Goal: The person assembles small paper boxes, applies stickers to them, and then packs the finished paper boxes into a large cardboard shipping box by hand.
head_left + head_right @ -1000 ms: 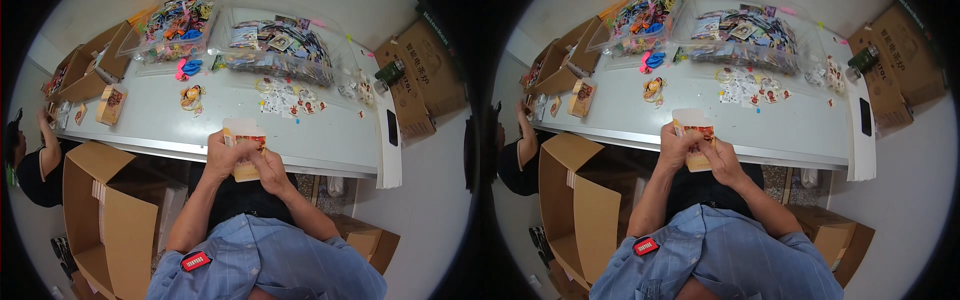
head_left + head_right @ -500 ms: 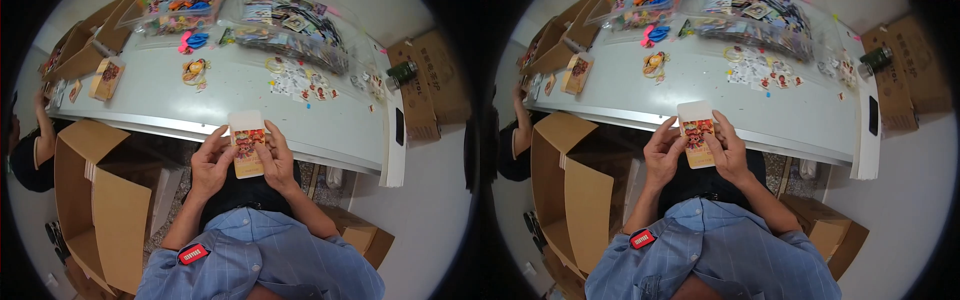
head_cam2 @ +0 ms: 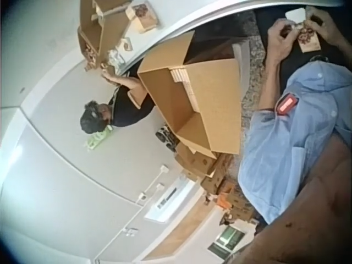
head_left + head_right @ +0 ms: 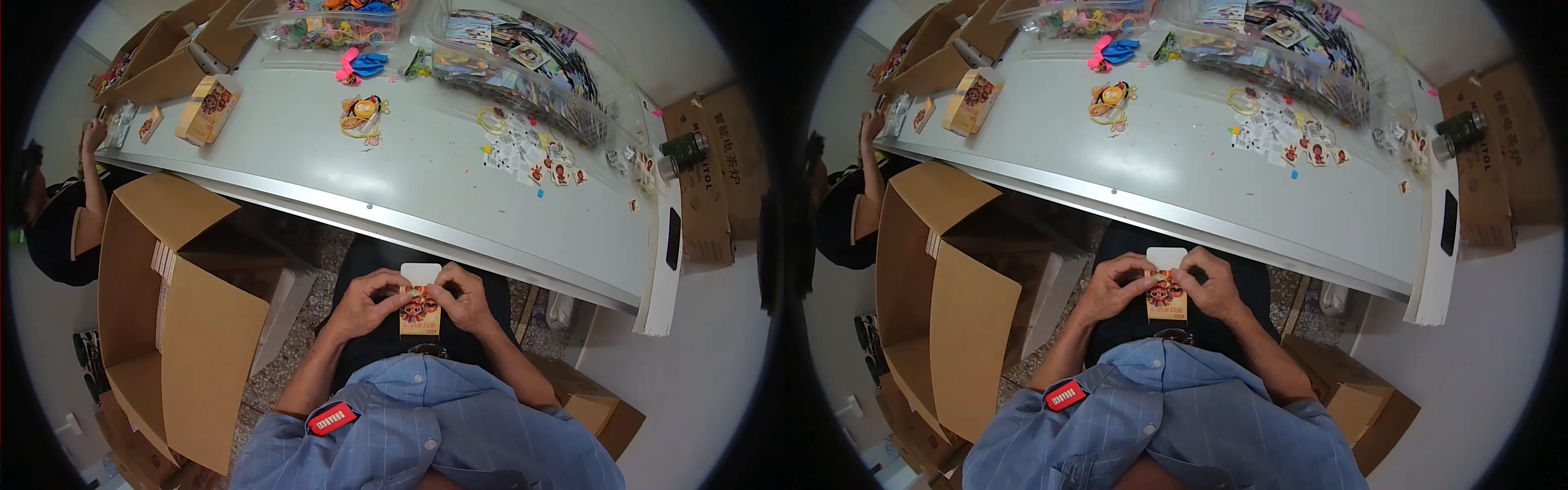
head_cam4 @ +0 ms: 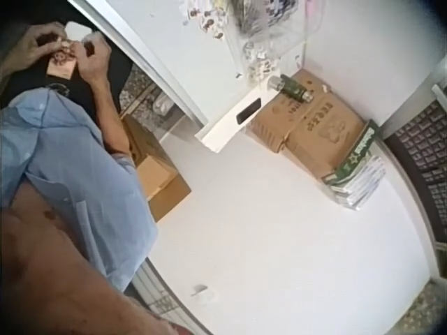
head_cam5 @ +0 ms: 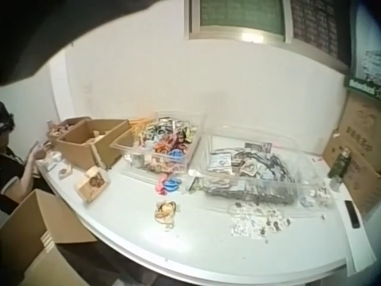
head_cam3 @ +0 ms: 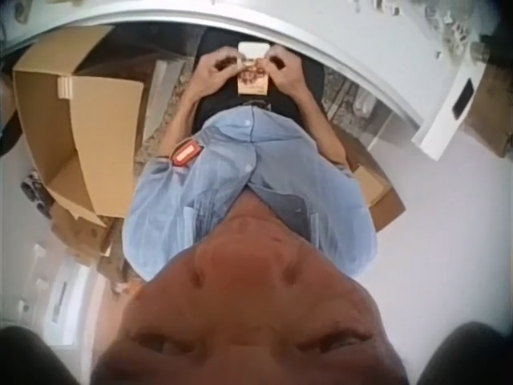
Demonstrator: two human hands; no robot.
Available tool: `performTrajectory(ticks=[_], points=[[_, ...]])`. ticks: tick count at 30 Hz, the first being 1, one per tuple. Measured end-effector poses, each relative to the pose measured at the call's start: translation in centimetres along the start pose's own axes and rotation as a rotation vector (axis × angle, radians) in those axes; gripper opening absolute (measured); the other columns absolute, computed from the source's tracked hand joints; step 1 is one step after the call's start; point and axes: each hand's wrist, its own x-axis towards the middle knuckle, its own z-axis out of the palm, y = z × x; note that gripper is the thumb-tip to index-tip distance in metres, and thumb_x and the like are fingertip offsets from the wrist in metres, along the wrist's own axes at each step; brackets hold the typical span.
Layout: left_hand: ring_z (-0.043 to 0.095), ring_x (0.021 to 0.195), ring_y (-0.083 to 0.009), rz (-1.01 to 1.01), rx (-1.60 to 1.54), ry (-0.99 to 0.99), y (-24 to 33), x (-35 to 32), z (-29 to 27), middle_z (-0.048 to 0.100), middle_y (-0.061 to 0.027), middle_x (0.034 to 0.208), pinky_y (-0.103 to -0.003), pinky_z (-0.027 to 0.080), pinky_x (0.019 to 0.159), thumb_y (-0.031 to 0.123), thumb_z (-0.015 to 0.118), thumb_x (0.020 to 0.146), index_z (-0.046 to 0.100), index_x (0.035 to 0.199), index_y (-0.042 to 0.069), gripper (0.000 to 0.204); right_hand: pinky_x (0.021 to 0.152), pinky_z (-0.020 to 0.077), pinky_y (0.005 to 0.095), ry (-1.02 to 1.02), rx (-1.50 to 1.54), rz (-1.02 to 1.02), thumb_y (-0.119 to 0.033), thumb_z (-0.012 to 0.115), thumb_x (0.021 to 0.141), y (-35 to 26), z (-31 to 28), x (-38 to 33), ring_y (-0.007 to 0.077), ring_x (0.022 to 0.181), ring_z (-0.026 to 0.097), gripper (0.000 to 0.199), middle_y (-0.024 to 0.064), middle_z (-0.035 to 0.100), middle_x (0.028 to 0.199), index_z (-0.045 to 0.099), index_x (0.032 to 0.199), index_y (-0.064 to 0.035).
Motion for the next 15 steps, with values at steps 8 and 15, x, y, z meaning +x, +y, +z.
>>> performTrajectory(ticks=[8,15], points=[[0.068,0.094,-0.0150,0.085,-0.094,0.159,1.1,-0.9,1.8,0.070,-0.0128,0.112,-0.027,0.056,0.082,0.003,0.074,0.090,0.073,0.110,-0.002,0.020,0.082,0.0530,0.0286,0.115,0.207,0.024,-0.001,0.072,0.089,-3.3,0.6,-0.9,0.0189,0.089,0.069,0.007,0.0131,0.070,0.101,0.066,0.092,-0.0009],[0.068,0.095,-0.0160,0.124,0.097,0.028,2.3,-0.3,0.8,0.070,-0.0127,0.111,-0.027,0.056,0.081,0.003,0.077,0.087,0.075,0.106,0.000,0.019,0.087,0.0543,0.0314,-0.057,0.186,-0.015,0.000,0.073,0.089,-3.0,-1.5,-0.5,0.0206,0.100,0.068,0.013,0.0155,0.071,0.110,0.074,0.102,0.0002]])
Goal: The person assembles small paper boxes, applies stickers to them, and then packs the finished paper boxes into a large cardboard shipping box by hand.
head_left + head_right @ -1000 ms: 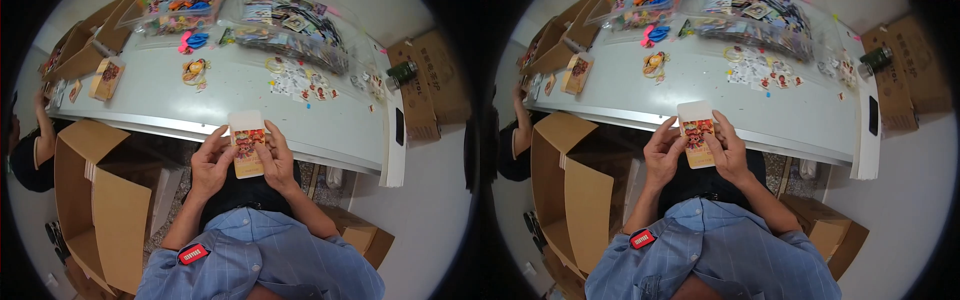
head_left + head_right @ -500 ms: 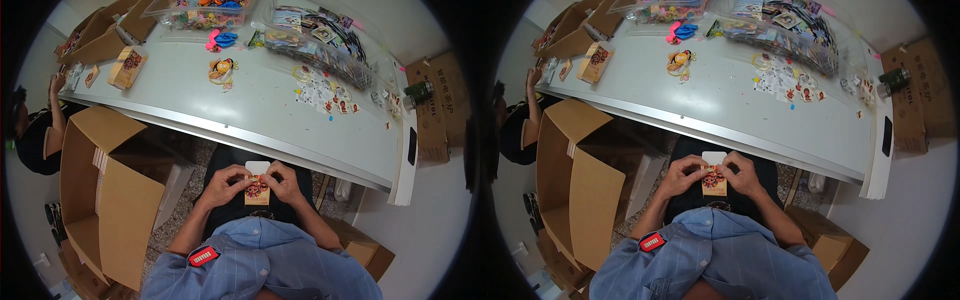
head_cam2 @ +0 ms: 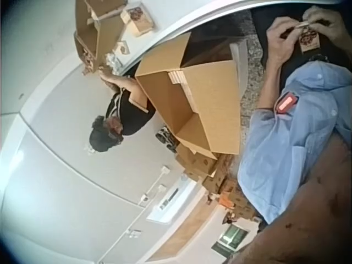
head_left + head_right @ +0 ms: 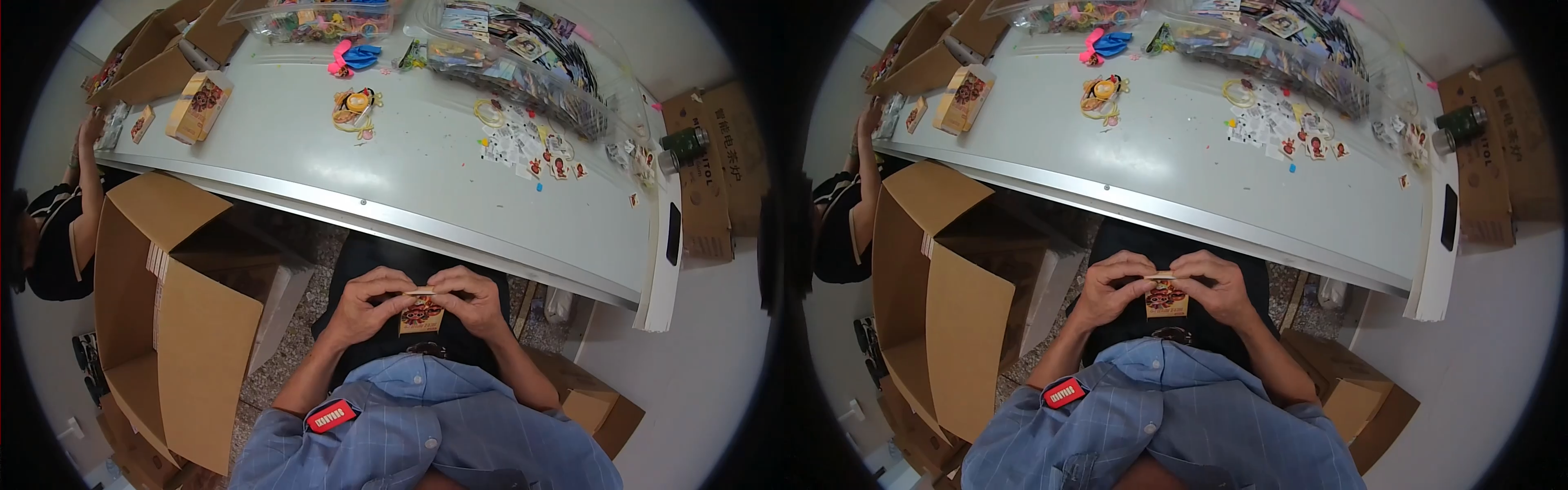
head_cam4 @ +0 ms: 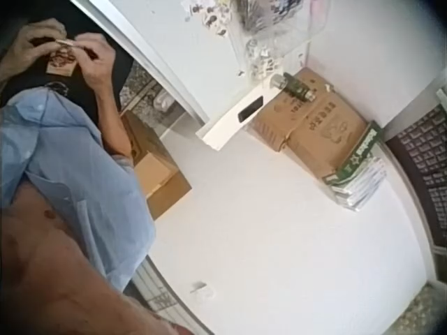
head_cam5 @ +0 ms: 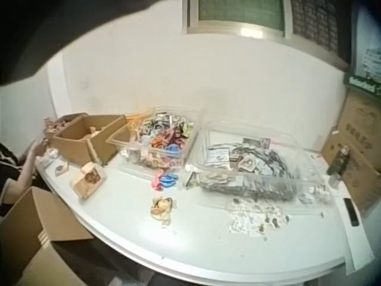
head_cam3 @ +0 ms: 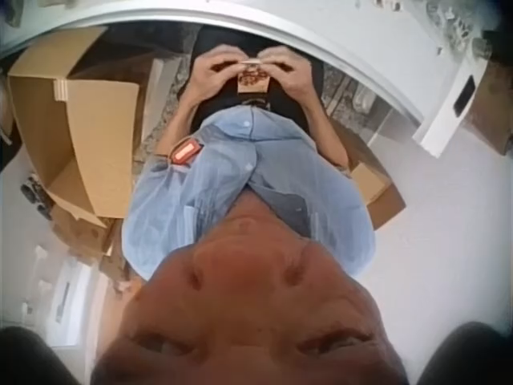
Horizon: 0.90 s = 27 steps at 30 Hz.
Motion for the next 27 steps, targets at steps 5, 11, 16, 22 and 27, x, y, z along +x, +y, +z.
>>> performTrajectory(ticks=[5,11,16,22,27], points=[[0.069,0.098,-0.0201,0.001,0.025,-0.043,-0.1,0.5,0.1,0.073,-0.0140,0.106,-0.031,0.056,0.086,0.002,0.076,0.087,0.077,0.101,0.000,0.014,0.086,0.0551,0.0313,-0.029,-0.078,0.088,-0.002,0.074,0.088,-1.0,-0.4,0.3,0.0213,0.098,0.070,0.010,0.0151,0.074,0.105,0.077,0.098,0.0006],[0.068,0.096,-0.0155,-0.262,-0.128,0.004,0.8,0.5,-0.2,0.073,-0.0106,0.104,-0.028,0.055,0.086,0.001,0.075,0.089,0.076,0.102,-0.003,0.013,0.086,0.0528,0.0299,-0.091,-0.024,0.308,-0.007,0.070,0.093,-1.9,-0.2,1.4,0.0168,0.096,0.067,0.018,0.0115,0.072,0.105,0.073,0.108,0.0035],[0.067,0.091,-0.0139,-0.263,-0.168,-0.044,0.8,1.0,-0.5,0.073,-0.0095,0.102,-0.027,0.055,0.083,0.000,0.073,0.089,0.076,0.105,-0.002,0.016,0.081,0.0526,0.0266,-0.090,0.134,0.369,-0.008,0.070,0.095,-1.5,-0.2,1.3,0.0134,0.092,0.066,0.017,0.0100,0.071,0.101,0.074,0.108,0.0029],[0.068,0.092,-0.0156,-0.280,-0.213,-0.061,0.5,0.9,-0.5,0.073,-0.0112,0.102,-0.028,0.056,0.083,0.003,0.073,0.091,0.076,0.106,-0.002,0.017,0.081,0.0531,0.0271,-0.076,0.148,0.300,-0.006,0.070,0.094,-0.4,-0.3,0.9,0.0141,0.090,0.066,0.014,0.0099,0.072,0.101,0.076,0.104,0.0014],[0.070,0.096,-0.0192,-0.176,-0.036,-0.142,0.9,0.1,-0.5,0.074,-0.0146,0.106,-0.030,0.058,0.082,0.004,0.073,0.090,0.076,0.109,-0.002,0.020,0.083,0.0538,0.0290,-0.122,0.005,0.169,-0.004,0.072,0.091,-0.1,-0.8,0.2,0.0183,0.095,0.067,0.015,0.0122,0.072,0.104,0.077,0.105,-0.0005]])
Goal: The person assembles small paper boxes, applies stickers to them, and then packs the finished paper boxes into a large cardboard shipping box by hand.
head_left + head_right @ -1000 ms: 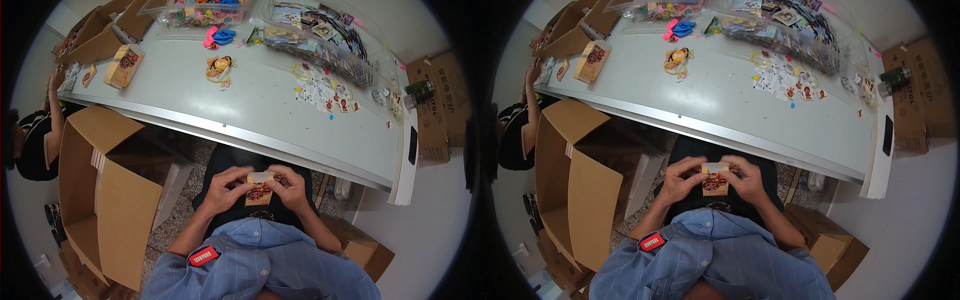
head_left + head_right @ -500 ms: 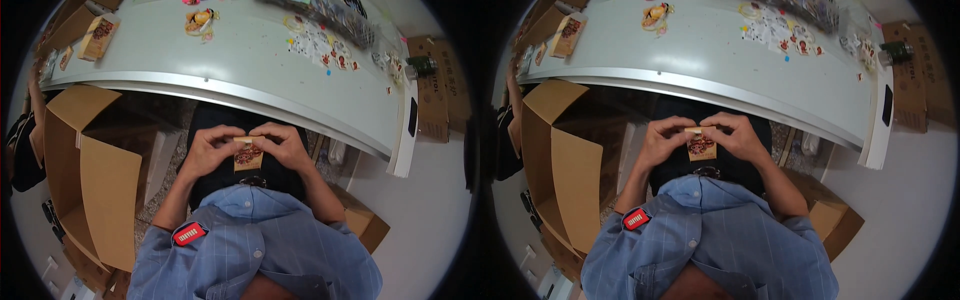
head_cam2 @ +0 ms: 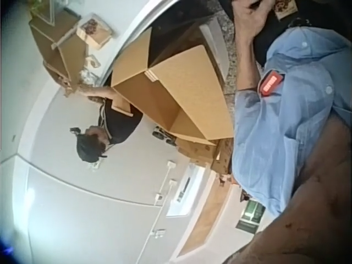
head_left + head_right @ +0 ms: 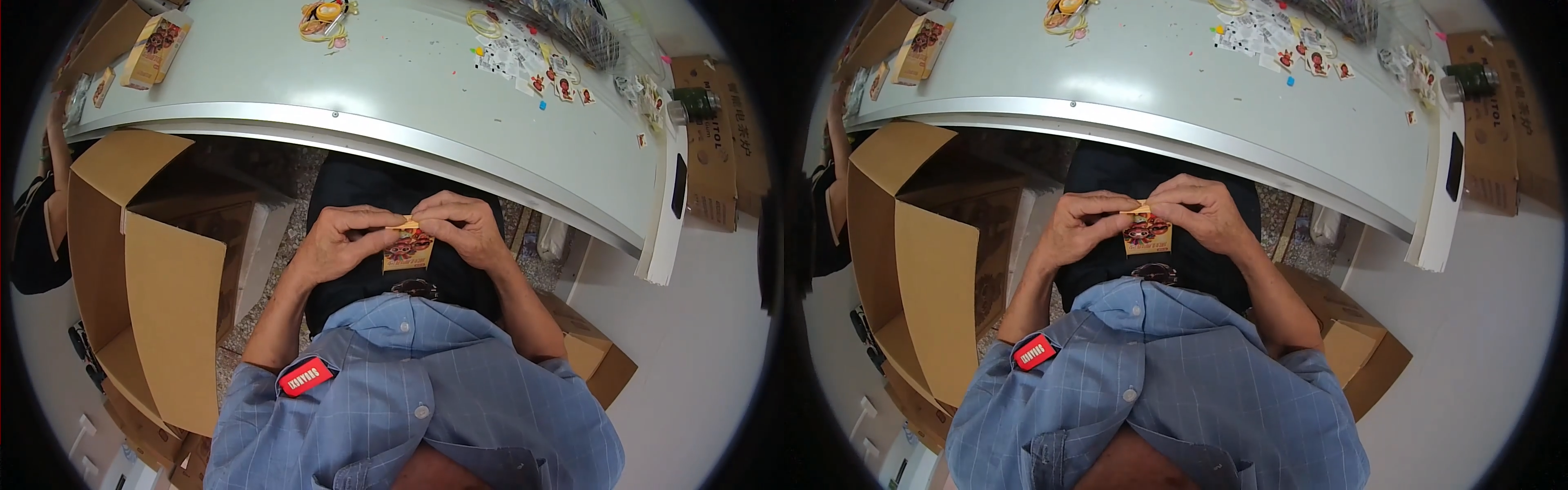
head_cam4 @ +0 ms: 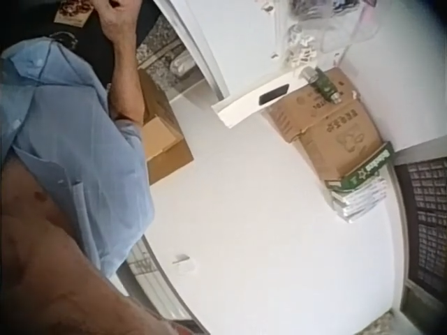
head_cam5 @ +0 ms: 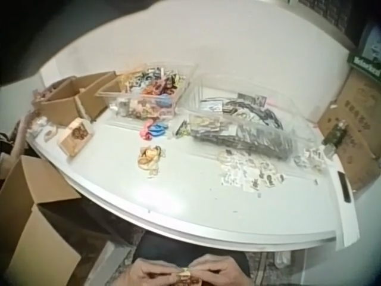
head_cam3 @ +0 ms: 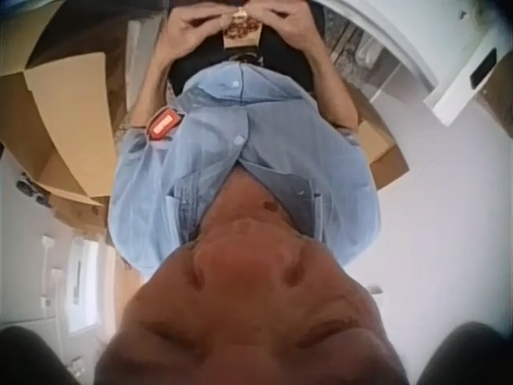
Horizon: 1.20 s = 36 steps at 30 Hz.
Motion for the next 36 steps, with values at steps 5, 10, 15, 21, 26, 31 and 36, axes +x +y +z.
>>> performTrajectory(ticks=[5,10,15,21,26,31,36], points=[[0.073,0.088,-0.0244,0.160,0.258,0.124,0.0,-0.2,1.0,0.076,-0.0169,0.097,-0.032,0.057,0.080,0.002,0.078,0.084,0.077,0.100,-0.004,0.018,0.083,0.0543,0.0297,0.018,-0.118,-0.095,-0.001,0.076,0.086,-1.0,-0.2,-0.6,0.0207,0.098,0.068,0.021,0.0133,0.072,0.106,0.077,0.107,-0.0013],[0.071,0.083,-0.0258,0.261,0.313,0.158,1.1,-0.7,1.2,0.076,-0.0162,0.098,-0.033,0.055,0.076,-0.003,0.076,0.080,0.077,0.097,-0.002,0.017,0.071,0.0541,0.0318,0.027,-0.370,-0.354,-0.005,0.079,0.083,-2.0,0.4,-0.2,0.0219,0.084,0.068,0.025,0.0114,0.072,0.105,0.077,0.108,-0.0043],[0.073,0.088,-0.0298,0.644,0.631,0.235,6.4,-1.2,1.0,0.075,-0.0131,0.099,-0.036,0.058,0.074,0.000,0.083,0.071,0.076,0.086,0.004,0.017,0.065,0.0548,0.0249,0.201,0.328,0.076,-0.008,0.052,0.102,-6.4,-1.0,-1.0,0.0164,0.085,0.068,0.052,0.0209,0.061,0.127,0.038,0.151,0.0020],[0.072,0.098,-0.0296,1.003,0.855,0.157,8.2,1.4,1.4,0.074,-0.0110,0.101,-0.037,0.061,0.080,0.004,0.086,0.070,0.076,0.089,0.006,0.021,0.090,0.0566,0.0333,0.181,0.538,-0.039,0.004,0.067,0.091,-8.5,-1.5,1.2,0.0213,0.112,0.064,0.078,0.0212,0.044,0.146,0.025,0.156,-0.0013],[0.064,0.116,-0.0280,0.672,0.411,0.368,8.9,3.9,1.7,0.063,-0.0161,0.127,-0.035,0.059,0.087,0.013,0.095,0.064,0.067,0.121,-0.001,0.065,0.101,0.0534,0.0394,0.249,0.342,-0.314,0.015,0.063,0.088,-10.3,-2.4,3.5,0.0243,0.121,0.059,0.074,0.0188,0.045,0.146,0.031,0.153,-0.0011],[0.072,0.091,-0.0190,0.309,-0.068,0.307,9.1,9.2,-0.4,0.074,-0.0148,0.108,-0.033,0.058,0.085,0.001,0.081,0.082,0.061,0.129,-0.007,0.052,0.100,0.0514,0.0354,0.261,-0.137,-0.394,0.006,0.073,0.087,-10.7,-4.6,7.0,0.0199,0.112,0.064,0.063,0.0128,0.064,0.122,0.048,0.144,-0.0016],[0.071,0.095,-0.0159,0.358,0.078,0.362,7.2,14.6,-3.2,0.075,-0.0119,0.107,-0.030,0.056,0.084,0.002,0.079,0.084,0.065,0.122,-0.004,0.041,0.091,0.0526,0.0308,0.614,-0.732,-0.539,-0.015,0.075,0.090,-16.2,-14.7,13.8,0.0184,0.100,0.067,0.041,0.0116,0.070,0.109,0.063,0.126,0.0011]])
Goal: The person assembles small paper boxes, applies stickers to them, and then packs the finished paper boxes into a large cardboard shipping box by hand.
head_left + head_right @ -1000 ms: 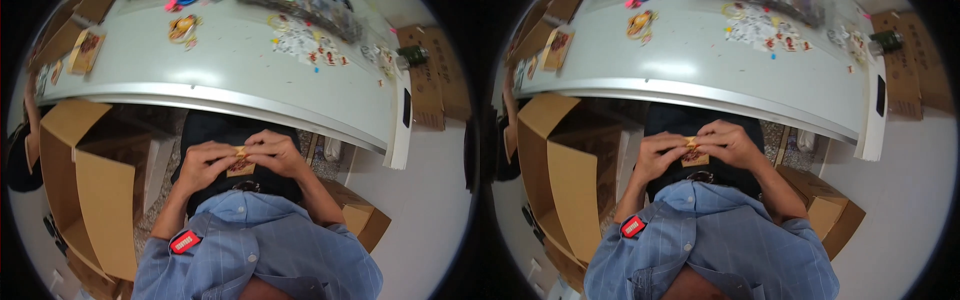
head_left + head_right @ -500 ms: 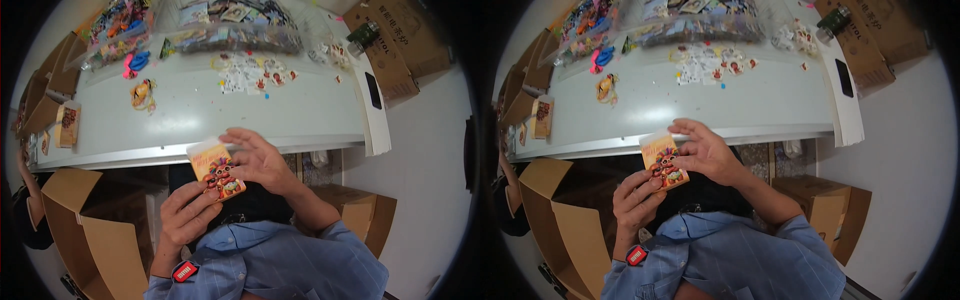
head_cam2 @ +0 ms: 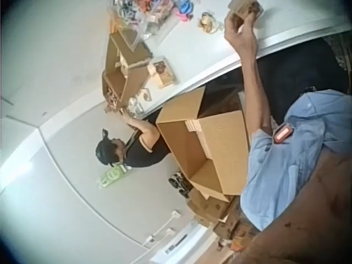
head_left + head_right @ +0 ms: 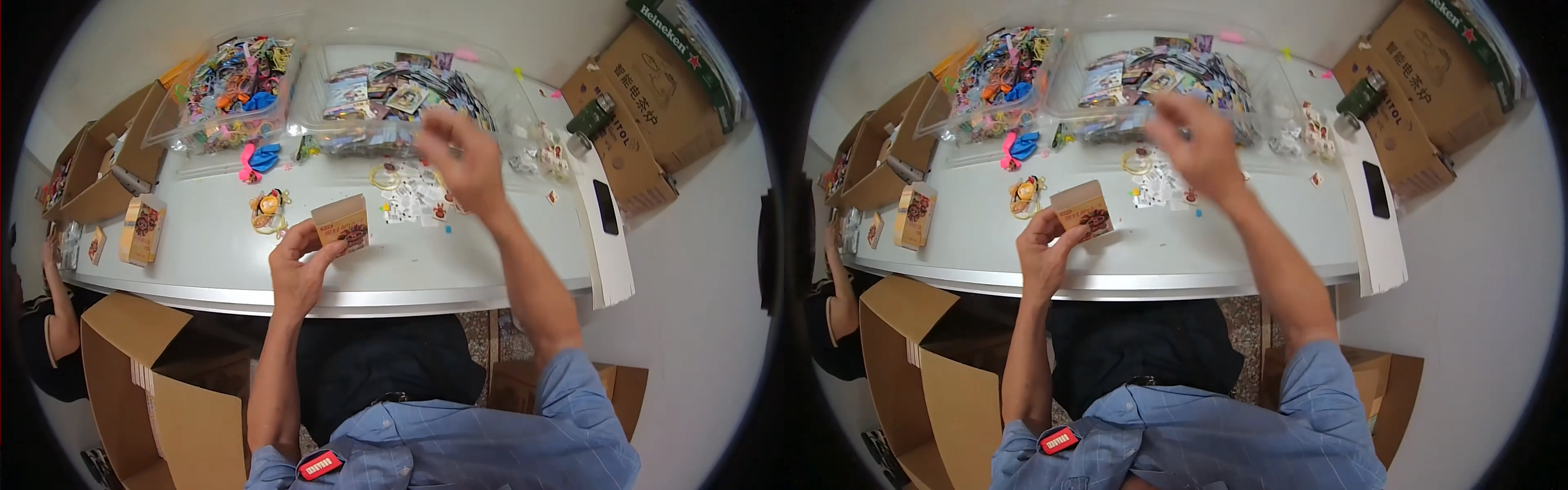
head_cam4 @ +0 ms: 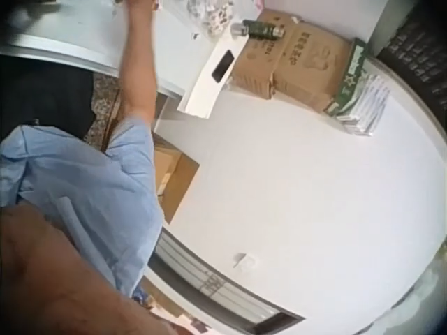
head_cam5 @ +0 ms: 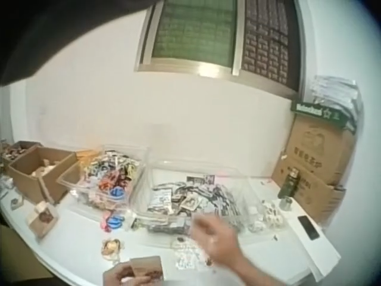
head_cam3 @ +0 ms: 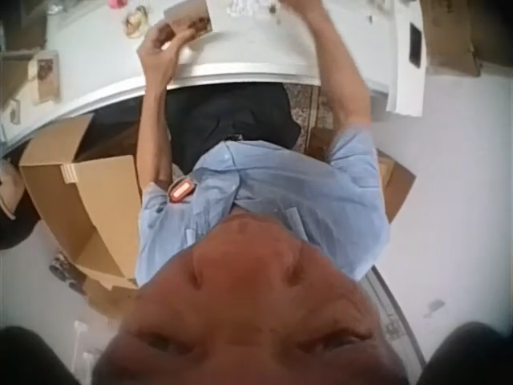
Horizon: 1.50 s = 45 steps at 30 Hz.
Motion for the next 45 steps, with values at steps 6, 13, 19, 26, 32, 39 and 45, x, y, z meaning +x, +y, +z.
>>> performTrajectory(ticks=[6,13,19,26,32,39,45], points=[[0.071,0.094,-0.0172,-0.084,-0.134,0.036,-4.3,0.3,0.9,0.075,-0.0128,0.104,-0.031,0.057,0.085,0.004,0.078,0.086,0.062,0.122,-0.004,0.040,0.094,0.0522,0.0411,-0.291,-0.506,0.116,-0.045,0.078,0.085,12.1,0.8,13.7,0.0347,0.108,0.067,0.067,0.0232,0.068,0.120,0.062,0.128,0.0042],[0.071,0.093,-0.0169,-0.090,-0.007,0.024,-2.9,0.4,0.6,0.075,-0.0129,0.103,-0.030,0.057,0.084,0.006,0.078,0.087,0.061,0.124,-0.004,0.042,0.100,0.0498,0.0468,-0.587,-0.755,0.235,-0.048,0.086,0.066,16.2,3.5,16.2,0.0406,0.118,0.063,0.078,0.0222,0.067,0.127,0.065,0.127,-0.0043],[0.071,0.093,-0.0156,-0.073,-0.023,0.015,-3.0,0.5,0.7,0.075,-0.0113,0.102,-0.030,0.057,0.084,0.010,0.079,0.087,0.062,0.125,-0.004,0.043,0.081,0.0537,0.0376,-0.148,-0.441,0.201,-0.025,0.080,0.077,15.5,1.1,15.6,0.0290,0.085,0.071,0.047,0.0184,0.074,0.098,0.069,0.111,0.0059],[0.070,0.097,-0.0165,-0.092,-0.176,0.017,-3.5,0.2,0.5,0.074,-0.0126,0.107,-0.030,0.057,0.086,0.010,0.076,0.090,0.061,0.129,-0.004,0.044,0.057,0.0457,0.0221,-0.038,0.149,0.251,-0.021,0.068,0.098,9.3,-2.2,13.0,0.0038,0.067,0.058,0.018,-0.0049,0.065,0.078,0.072,0.096,-0.0035],[0.068,0.090,-0.0115,-0.105,-0.197,-0.064,-3.0,0.7,-0.1,0.074,-0.0091,0.107,-0.024,0.054,0.069,0.010,0.071,0.095,0.057,0.136,-0.002,0.045,0.050,0.0456,0.0222,-0.082,0.399,0.258,-0.022,0.069,0.099,1.2,-1.2,8.7,0.0056,0.058,0.060,0.018,-0.0017,0.067,0.078,0.072,0.101,-0.0042],[0.069,0.092,-0.0137,-0.089,-0.256,-0.099,-2.6,0.9,-0.1,0.073,-0.0107,0.109,-0.027,0.058,0.078,0.013,0.072,0.096,0.057,0.136,-0.003,0.046,0.052,0.0479,0.0222,-0.402,0.447,0.106,-0.009,0.067,0.098,-3.0,1.7,3.9,0.0074,0.059,0.062,0.013,0.0021,0.068,0.075,0.072,0.108,-0.0009],[0.069,0.092,-0.0139,-0.088,-0.271,-0.125,-2.4,0.5,-0.1,0.073,-0.0108,0.109,-0.027,0.057,0.081,0.014,0.073,0.095,0.059,0.135,-0.003,0.045,0.055,0.0497,0.0227,-0.499,0.331,0.047,-0.006,0.072,0.094,-2.2,3.3,2.4,0.0078,0.061,0.061,0.014,0.0016,0.069,0.081,0.075,0.107,-0.0036]])
